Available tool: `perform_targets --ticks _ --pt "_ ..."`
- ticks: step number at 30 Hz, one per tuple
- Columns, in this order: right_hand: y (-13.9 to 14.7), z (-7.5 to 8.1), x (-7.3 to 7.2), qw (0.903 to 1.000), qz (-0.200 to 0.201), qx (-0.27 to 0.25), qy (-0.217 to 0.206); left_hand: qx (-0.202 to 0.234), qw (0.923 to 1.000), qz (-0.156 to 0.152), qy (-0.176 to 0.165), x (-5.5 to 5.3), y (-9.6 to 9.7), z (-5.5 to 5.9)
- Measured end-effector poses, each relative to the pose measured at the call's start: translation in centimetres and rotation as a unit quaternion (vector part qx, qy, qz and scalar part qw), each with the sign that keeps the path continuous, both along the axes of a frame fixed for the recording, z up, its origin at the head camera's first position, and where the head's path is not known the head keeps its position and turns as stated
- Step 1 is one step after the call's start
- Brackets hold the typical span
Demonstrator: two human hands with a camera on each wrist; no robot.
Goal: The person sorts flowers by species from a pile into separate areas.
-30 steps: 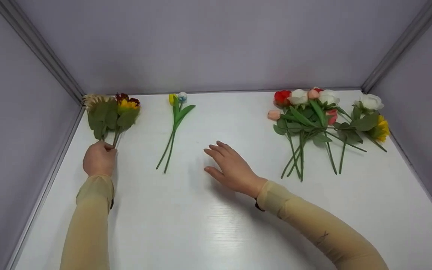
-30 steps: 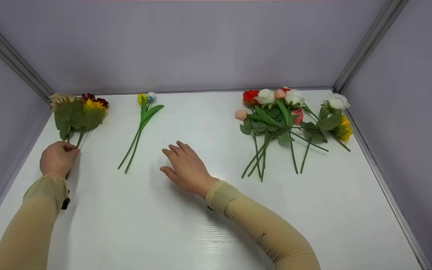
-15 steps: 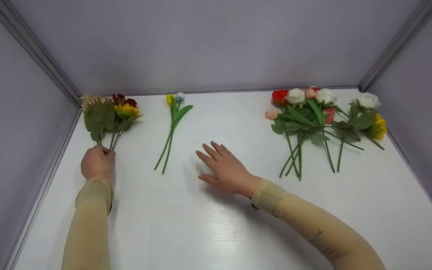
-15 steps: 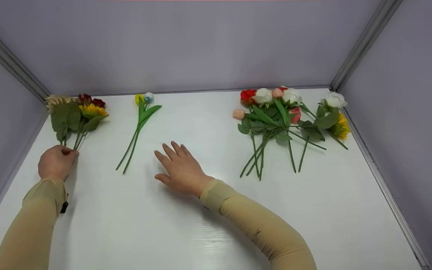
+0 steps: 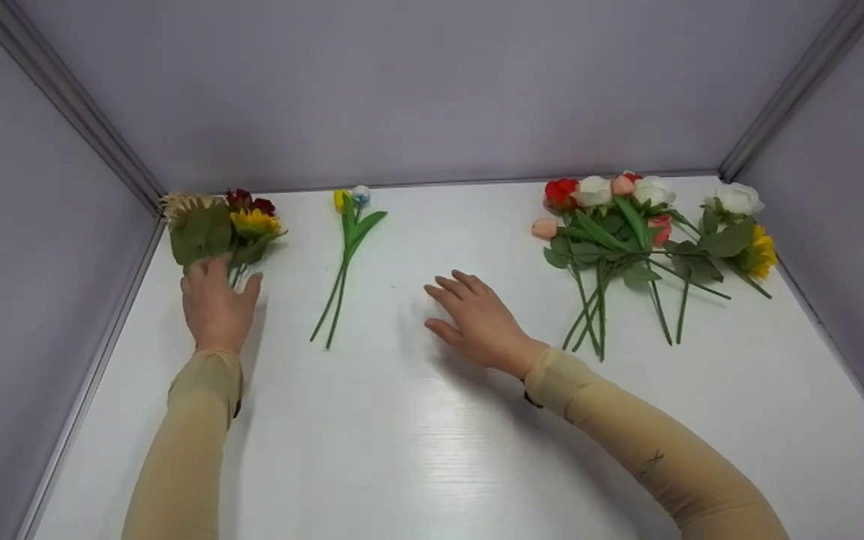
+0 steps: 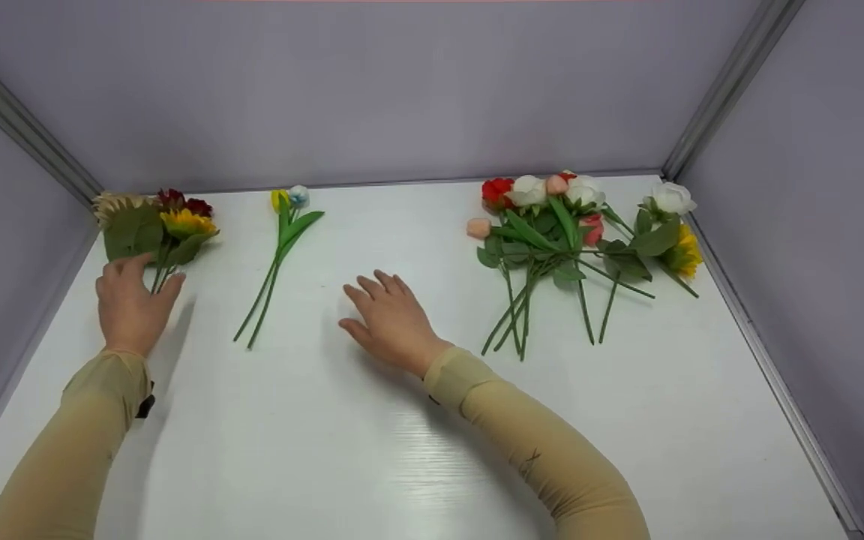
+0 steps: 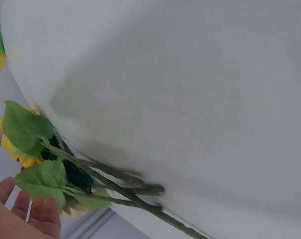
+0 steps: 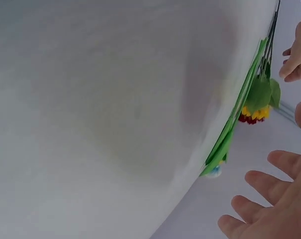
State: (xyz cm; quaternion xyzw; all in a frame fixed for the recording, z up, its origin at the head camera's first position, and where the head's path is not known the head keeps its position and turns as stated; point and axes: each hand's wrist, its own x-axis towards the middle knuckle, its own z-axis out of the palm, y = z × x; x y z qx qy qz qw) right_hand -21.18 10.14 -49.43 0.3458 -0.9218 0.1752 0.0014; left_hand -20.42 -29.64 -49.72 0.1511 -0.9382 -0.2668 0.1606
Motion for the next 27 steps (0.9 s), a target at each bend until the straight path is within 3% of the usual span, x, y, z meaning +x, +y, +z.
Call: perform_targets --ticks 5,10,14,19,23,27 --pt "3.9 0.4 -2.3 0.9940 -0.078 -0.076 0.008 -0.031 0.9925 -0.109 0.045 -0.9 4.7 0.2" --pt "8.6 0.8 -4.3 0.9816 -0.151 -0.117 0.007 -0.095 0.9698 -0.224 0.018 -0.8 10.5 0.5" --pt "12.7 1.3 -5.6 0.9631 -0.222 -0.152 -0.018 -0.145 0.9403 -0.308 0.001 0.1 15.0 0.6" --pt "18.0 1.7 -6.6 0.9381 -0.296 -0.177 -0.030 -0.177 0.8981 -0.402 0.012 1.9 19.6 0.6" --pt "22.0 2.2 -7.0 0.9301 -0.334 -0.151 -0.021 -0.205 0.8619 -0.463 0.021 3.2 22.6 0.2" --pt "25.2 2.2 -7.1 0.9273 -0.360 -0.103 -0.006 -0.212 0.8369 -0.504 0.019 4.2 25.0 -0.1"
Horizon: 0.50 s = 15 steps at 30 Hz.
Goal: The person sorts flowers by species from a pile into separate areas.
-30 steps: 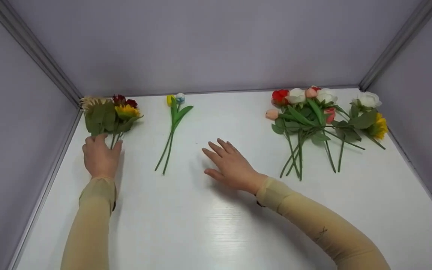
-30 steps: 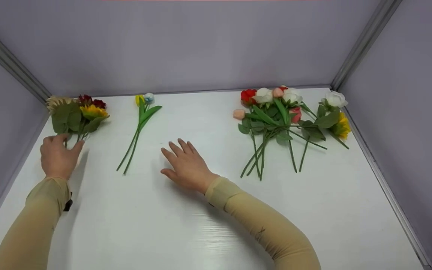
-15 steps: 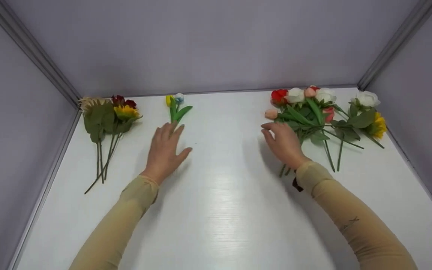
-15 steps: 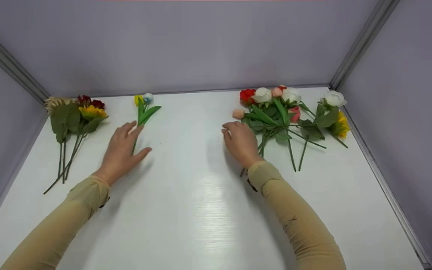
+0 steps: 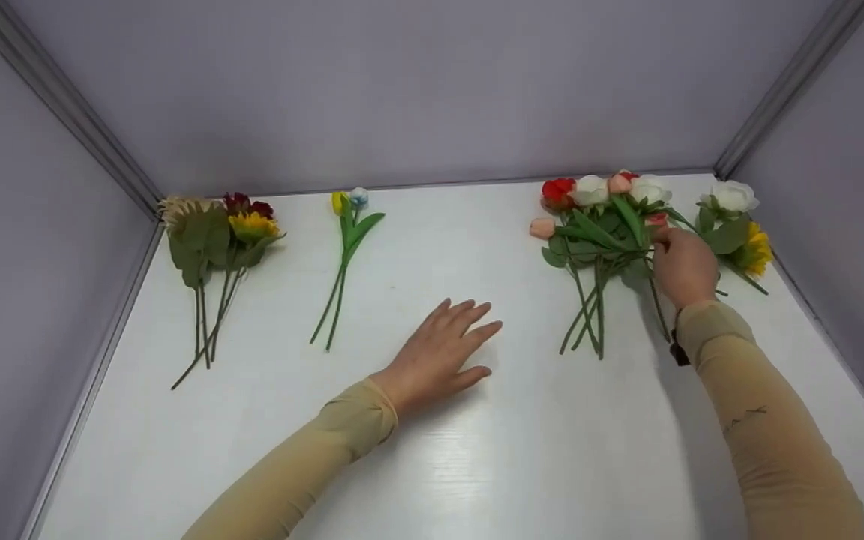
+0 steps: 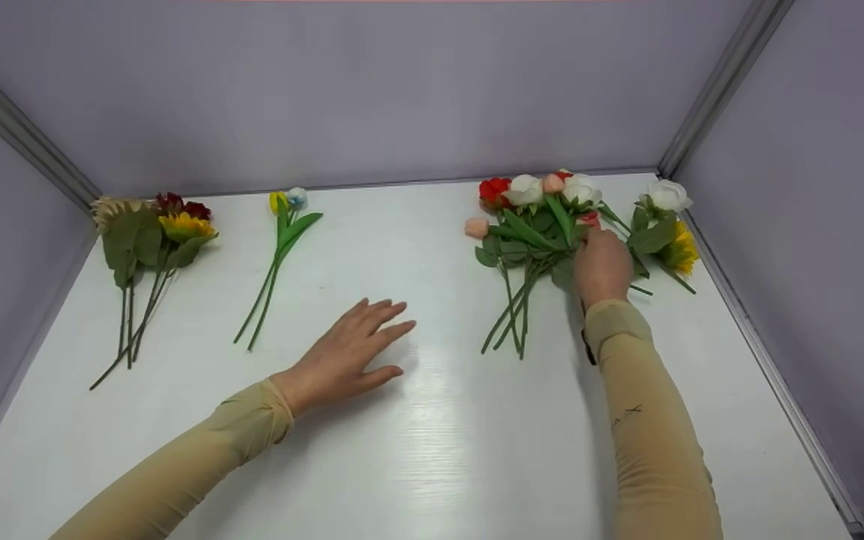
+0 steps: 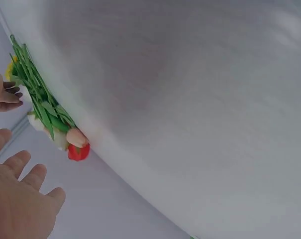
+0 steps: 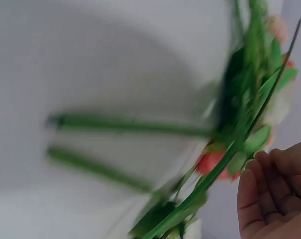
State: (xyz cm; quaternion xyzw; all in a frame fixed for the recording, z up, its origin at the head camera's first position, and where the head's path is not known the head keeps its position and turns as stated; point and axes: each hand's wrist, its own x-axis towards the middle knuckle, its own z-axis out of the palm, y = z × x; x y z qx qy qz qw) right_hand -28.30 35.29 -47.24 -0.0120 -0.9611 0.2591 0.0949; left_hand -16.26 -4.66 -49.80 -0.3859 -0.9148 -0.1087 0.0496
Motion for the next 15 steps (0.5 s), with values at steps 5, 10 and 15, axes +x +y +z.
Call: perform_targets --ticks 5,10,15 --pt "2.1 -1.0 -0.2 0.9971 0.012 0.068 0.032 0.003 0.9993 -0.030 -0.021 0.9 2.0 -0.2" --pt "2.6 -1.7 -0.6 0.9908 0.032 0.123 0.047 -0.014 0.9990 -0.036 -0.024 1.1 3.3 -0.4" --pt "2.7 -2.2 -1.1 0.9811 0.054 0.175 0.062 -0.026 0.9984 -0.040 -0.032 1.2 4.3 -0.4"
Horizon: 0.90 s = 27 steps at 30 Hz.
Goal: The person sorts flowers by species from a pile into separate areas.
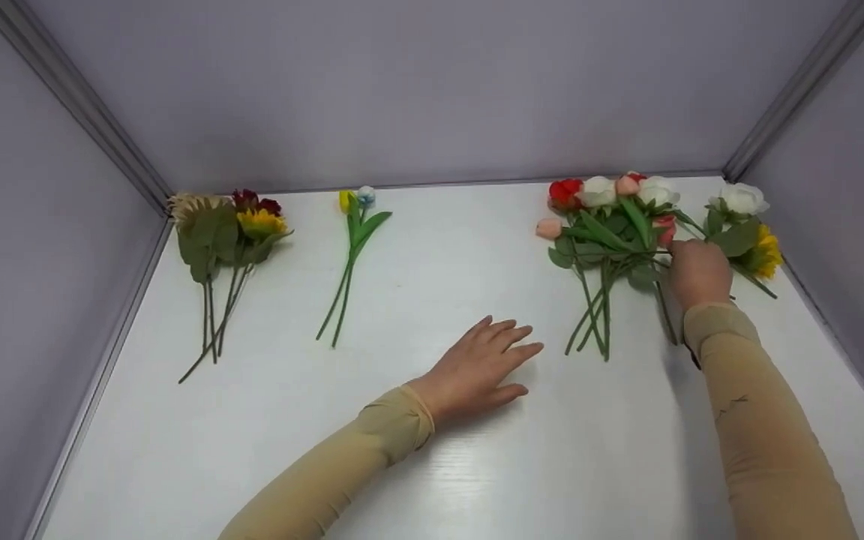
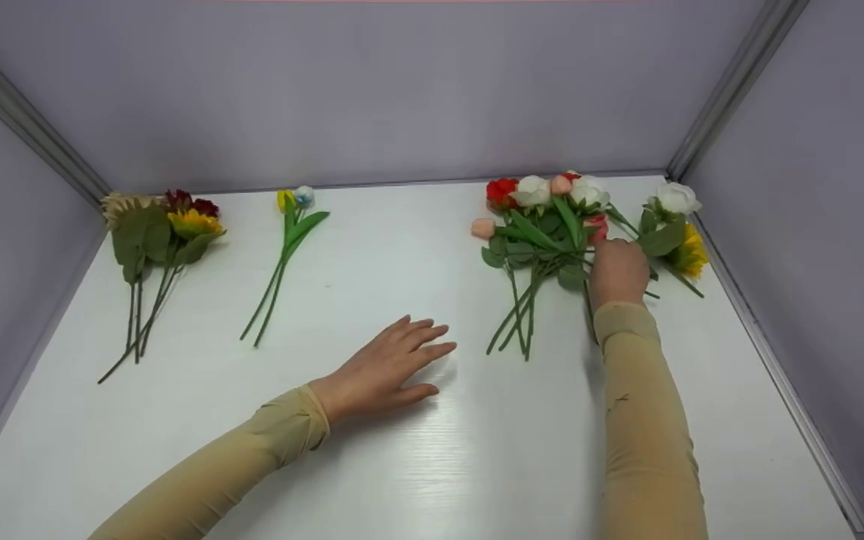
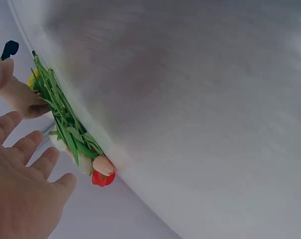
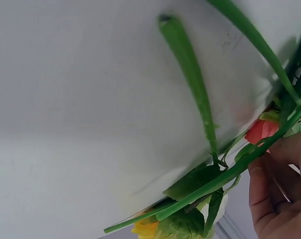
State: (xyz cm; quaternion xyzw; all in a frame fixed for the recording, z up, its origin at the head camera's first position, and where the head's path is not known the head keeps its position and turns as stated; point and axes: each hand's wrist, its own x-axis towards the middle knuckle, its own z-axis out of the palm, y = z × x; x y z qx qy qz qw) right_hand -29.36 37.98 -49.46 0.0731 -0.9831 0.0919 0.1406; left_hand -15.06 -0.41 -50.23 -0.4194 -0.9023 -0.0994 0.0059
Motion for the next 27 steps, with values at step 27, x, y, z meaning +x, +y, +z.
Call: perform_targets --ticks 27 --pt "-0.3 1.6 0.5 0.9450 0.222 0.090 0.222 0.247 0.9387 0.157 -0.183 -1.1 0.4 1.4"
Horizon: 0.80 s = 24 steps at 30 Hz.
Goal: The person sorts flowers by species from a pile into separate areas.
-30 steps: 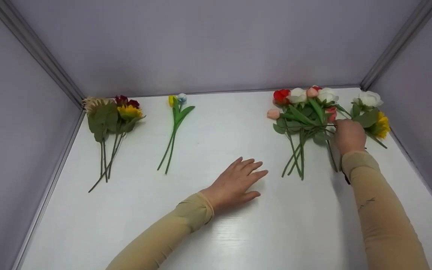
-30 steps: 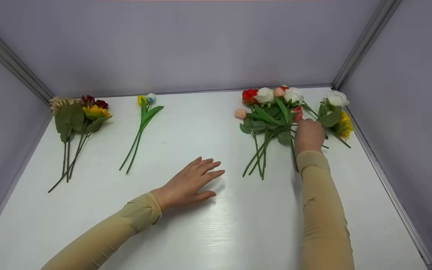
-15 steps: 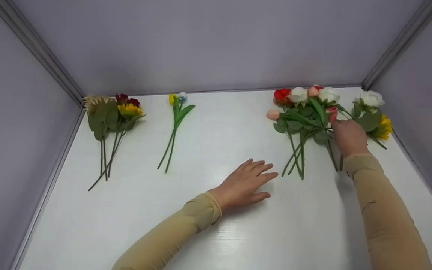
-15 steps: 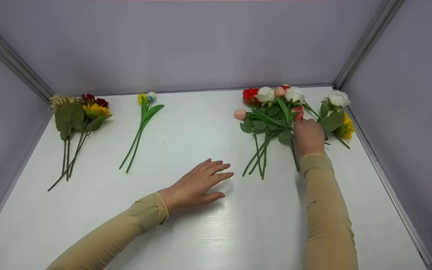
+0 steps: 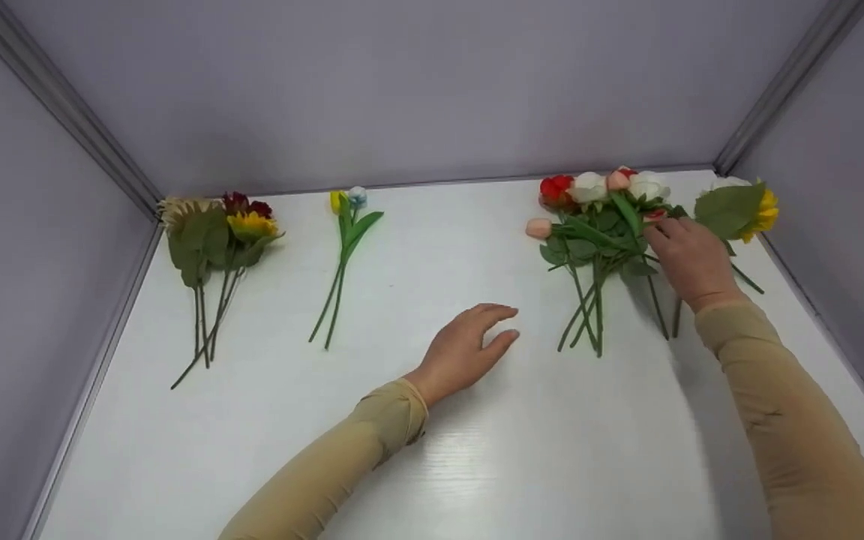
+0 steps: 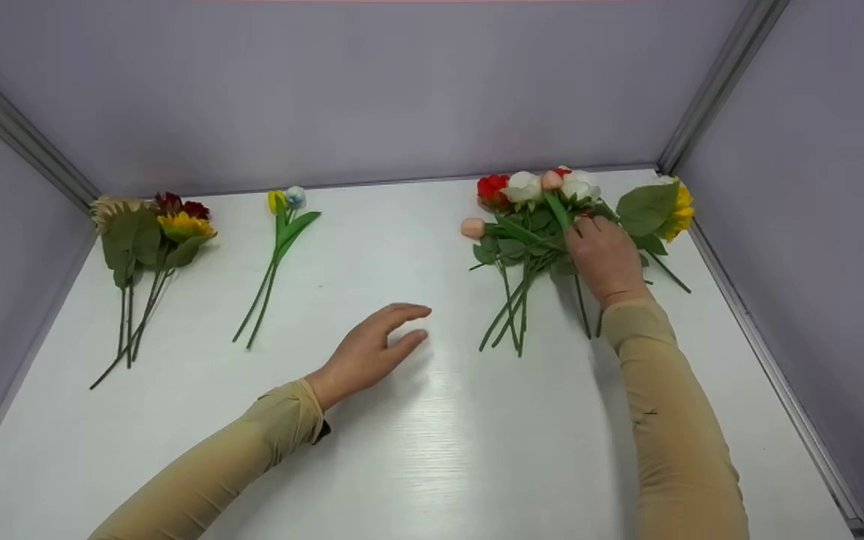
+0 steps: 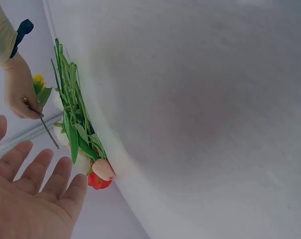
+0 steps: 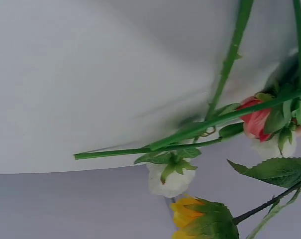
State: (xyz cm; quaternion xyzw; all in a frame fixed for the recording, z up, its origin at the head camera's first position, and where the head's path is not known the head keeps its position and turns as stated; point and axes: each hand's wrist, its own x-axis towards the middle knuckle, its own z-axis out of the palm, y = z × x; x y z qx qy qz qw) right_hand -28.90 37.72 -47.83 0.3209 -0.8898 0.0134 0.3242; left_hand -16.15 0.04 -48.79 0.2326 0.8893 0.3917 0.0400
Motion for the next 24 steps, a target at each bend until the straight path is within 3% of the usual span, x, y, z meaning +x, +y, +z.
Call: perform_targets --ticks 2,5,8,12,18,24 --pt "-1.3 0.3 0.1 0.9990 0.036 -0.004 0.025 0.062 0.9961 0.035 -0.052 -0.2 -0.2 0.3" --pt "-3.7 0.7 0.5 0.9944 0.091 -0.009 0.052 0.141 0.9805 0.070 -0.118 -0.6 -0.5 0.8" --pt "-6.3 0.9 1.2 0.9879 0.140 -0.008 0.066 0.200 0.9588 0.069 -0.189 -0.9 -0.6 1.1" --pt "-9.3 0.8 2.3 0.9812 0.182 0.015 0.062 0.238 0.9344 0.045 -0.261 -0.9 -0.7 1.1" --pt "-12.1 0.5 3.3 0.9764 0.207 0.031 0.054 0.262 0.9165 0.038 -0.300 -0.5 -1.0 0.7" --pt "-13.8 -0.6 3.7 0.9743 0.217 -0.010 0.061 0.272 0.9030 0.018 -0.332 -0.2 -1.3 0.3"
